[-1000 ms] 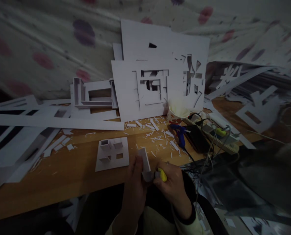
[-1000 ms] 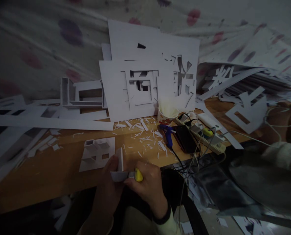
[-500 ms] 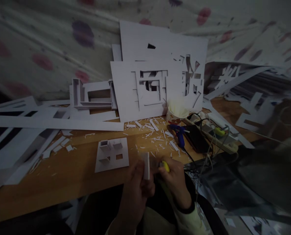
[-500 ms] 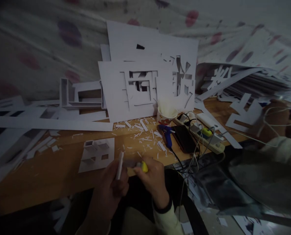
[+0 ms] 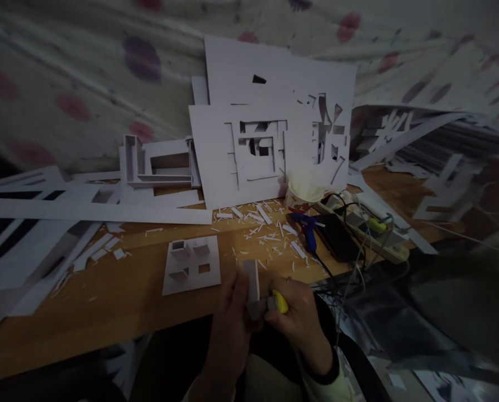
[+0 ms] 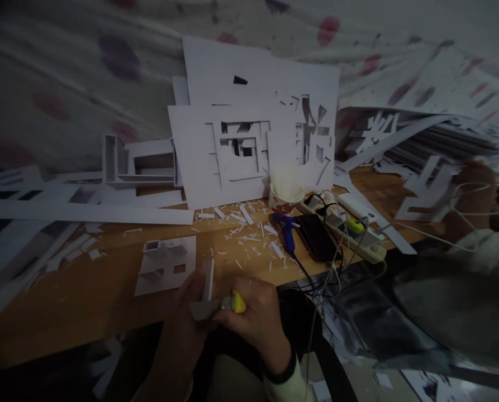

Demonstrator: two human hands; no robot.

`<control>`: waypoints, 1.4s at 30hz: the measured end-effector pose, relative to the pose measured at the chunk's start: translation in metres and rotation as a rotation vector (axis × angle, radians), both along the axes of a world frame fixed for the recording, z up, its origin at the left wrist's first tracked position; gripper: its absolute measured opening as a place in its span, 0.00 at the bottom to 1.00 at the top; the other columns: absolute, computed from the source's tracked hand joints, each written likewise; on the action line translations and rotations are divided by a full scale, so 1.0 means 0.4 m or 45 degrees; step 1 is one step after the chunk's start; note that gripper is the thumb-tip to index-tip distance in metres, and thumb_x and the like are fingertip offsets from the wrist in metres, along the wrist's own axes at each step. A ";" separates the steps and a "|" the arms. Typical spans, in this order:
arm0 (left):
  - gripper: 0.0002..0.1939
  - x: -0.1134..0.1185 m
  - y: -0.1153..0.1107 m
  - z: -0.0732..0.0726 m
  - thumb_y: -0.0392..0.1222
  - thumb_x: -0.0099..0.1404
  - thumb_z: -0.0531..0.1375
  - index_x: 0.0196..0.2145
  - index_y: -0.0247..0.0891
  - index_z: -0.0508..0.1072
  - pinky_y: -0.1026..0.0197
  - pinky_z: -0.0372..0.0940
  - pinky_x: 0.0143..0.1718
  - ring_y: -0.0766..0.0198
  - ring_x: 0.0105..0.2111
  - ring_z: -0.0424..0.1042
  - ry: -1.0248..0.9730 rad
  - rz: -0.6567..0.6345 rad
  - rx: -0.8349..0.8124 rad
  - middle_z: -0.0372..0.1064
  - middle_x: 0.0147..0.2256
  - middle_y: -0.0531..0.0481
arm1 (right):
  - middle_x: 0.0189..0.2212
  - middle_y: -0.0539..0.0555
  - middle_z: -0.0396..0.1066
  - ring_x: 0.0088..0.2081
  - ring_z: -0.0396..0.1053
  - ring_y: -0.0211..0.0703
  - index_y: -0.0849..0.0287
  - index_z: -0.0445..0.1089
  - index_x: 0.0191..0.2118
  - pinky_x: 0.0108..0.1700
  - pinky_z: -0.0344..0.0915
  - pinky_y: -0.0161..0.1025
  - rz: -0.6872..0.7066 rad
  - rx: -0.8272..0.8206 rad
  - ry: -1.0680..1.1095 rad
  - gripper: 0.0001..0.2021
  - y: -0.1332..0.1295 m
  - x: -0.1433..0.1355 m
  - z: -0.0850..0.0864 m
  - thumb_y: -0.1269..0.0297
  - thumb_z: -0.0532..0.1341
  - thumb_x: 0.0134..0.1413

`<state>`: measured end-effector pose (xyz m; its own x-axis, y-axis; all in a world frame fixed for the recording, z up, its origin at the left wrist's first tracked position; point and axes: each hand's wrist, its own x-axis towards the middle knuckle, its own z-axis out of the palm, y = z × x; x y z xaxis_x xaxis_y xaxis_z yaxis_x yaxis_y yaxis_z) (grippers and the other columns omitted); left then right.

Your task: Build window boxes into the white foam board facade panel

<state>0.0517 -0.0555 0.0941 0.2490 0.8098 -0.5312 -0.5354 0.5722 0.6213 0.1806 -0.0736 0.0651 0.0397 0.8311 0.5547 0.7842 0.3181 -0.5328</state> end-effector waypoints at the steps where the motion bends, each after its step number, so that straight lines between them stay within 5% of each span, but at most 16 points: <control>1: 0.34 0.002 0.000 0.005 0.64 0.41 0.74 0.39 0.39 0.74 0.72 0.57 0.19 0.73 0.20 0.64 0.013 0.009 -0.005 0.69 0.25 0.57 | 0.13 0.47 0.58 0.17 0.57 0.35 0.57 0.62 0.19 0.23 0.48 0.35 -0.006 -0.001 0.002 0.38 0.003 0.006 -0.004 0.28 0.40 0.60; 7: 0.33 0.015 0.003 0.023 0.64 0.39 0.74 0.24 0.38 0.62 0.73 0.46 0.14 0.78 0.13 0.45 -0.077 -0.034 0.094 0.49 0.14 0.66 | 0.14 0.48 0.61 0.17 0.58 0.36 0.56 0.62 0.20 0.22 0.50 0.35 -0.161 -0.030 0.163 0.36 0.025 0.046 -0.021 0.32 0.42 0.63; 15: 0.37 0.016 0.000 0.007 0.66 0.36 0.74 0.37 0.39 0.73 0.73 0.56 0.20 0.74 0.20 0.62 0.058 0.053 -0.011 0.67 0.23 0.59 | 0.14 0.47 0.59 0.17 0.57 0.35 0.56 0.61 0.18 0.22 0.49 0.35 0.014 -0.022 0.099 0.38 0.000 0.005 -0.005 0.27 0.40 0.59; 23: 0.35 0.028 -0.014 0.029 0.65 0.33 0.75 0.23 0.38 0.63 0.72 0.45 0.14 0.79 0.13 0.46 -0.036 -0.077 -0.009 0.50 0.13 0.65 | 0.14 0.47 0.59 0.17 0.58 0.36 0.56 0.61 0.19 0.22 0.49 0.35 -0.134 0.010 0.148 0.36 0.036 0.051 -0.014 0.33 0.41 0.64; 29: 0.33 0.018 -0.011 0.002 0.65 0.38 0.74 0.31 0.39 0.70 0.71 0.53 0.18 0.75 0.17 0.57 0.011 -0.041 0.014 0.59 0.18 0.61 | 0.14 0.46 0.57 0.17 0.57 0.35 0.56 0.60 0.19 0.22 0.49 0.36 0.006 0.068 0.033 0.37 0.001 0.028 0.002 0.29 0.40 0.61; 32: 0.31 0.013 -0.016 -0.003 0.67 0.41 0.73 0.31 0.39 0.71 0.71 0.52 0.18 0.76 0.17 0.53 -0.012 -0.070 0.061 0.55 0.17 0.62 | 0.14 0.47 0.57 0.17 0.57 0.35 0.56 0.60 0.18 0.22 0.48 0.36 0.026 0.023 0.081 0.38 0.000 0.021 0.000 0.27 0.40 0.59; 38: 0.33 0.026 -0.043 0.008 0.70 0.40 0.71 0.26 0.39 0.67 0.71 0.48 0.15 0.76 0.15 0.49 0.066 -0.162 0.082 0.51 0.16 0.63 | 0.15 0.47 0.58 0.20 0.57 0.38 0.55 0.59 0.19 0.24 0.50 0.36 -0.300 -0.188 0.349 0.33 0.051 0.065 -0.023 0.32 0.45 0.62; 42: 0.29 0.008 -0.011 -0.001 0.69 0.51 0.66 0.22 0.38 0.68 0.69 0.58 0.20 0.72 0.18 0.58 0.307 -0.105 0.414 0.56 0.17 0.59 | 0.20 0.47 0.62 0.23 0.60 0.40 0.54 0.59 0.26 0.26 0.56 0.37 -0.400 -0.247 0.444 0.26 0.064 0.079 -0.043 0.42 0.43 0.68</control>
<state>0.0550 -0.0600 0.0939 0.2196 0.9277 -0.3018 -0.3133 0.3601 0.8787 0.2122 -0.0478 0.0479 0.4598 0.8357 0.3003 0.5912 -0.0358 -0.8057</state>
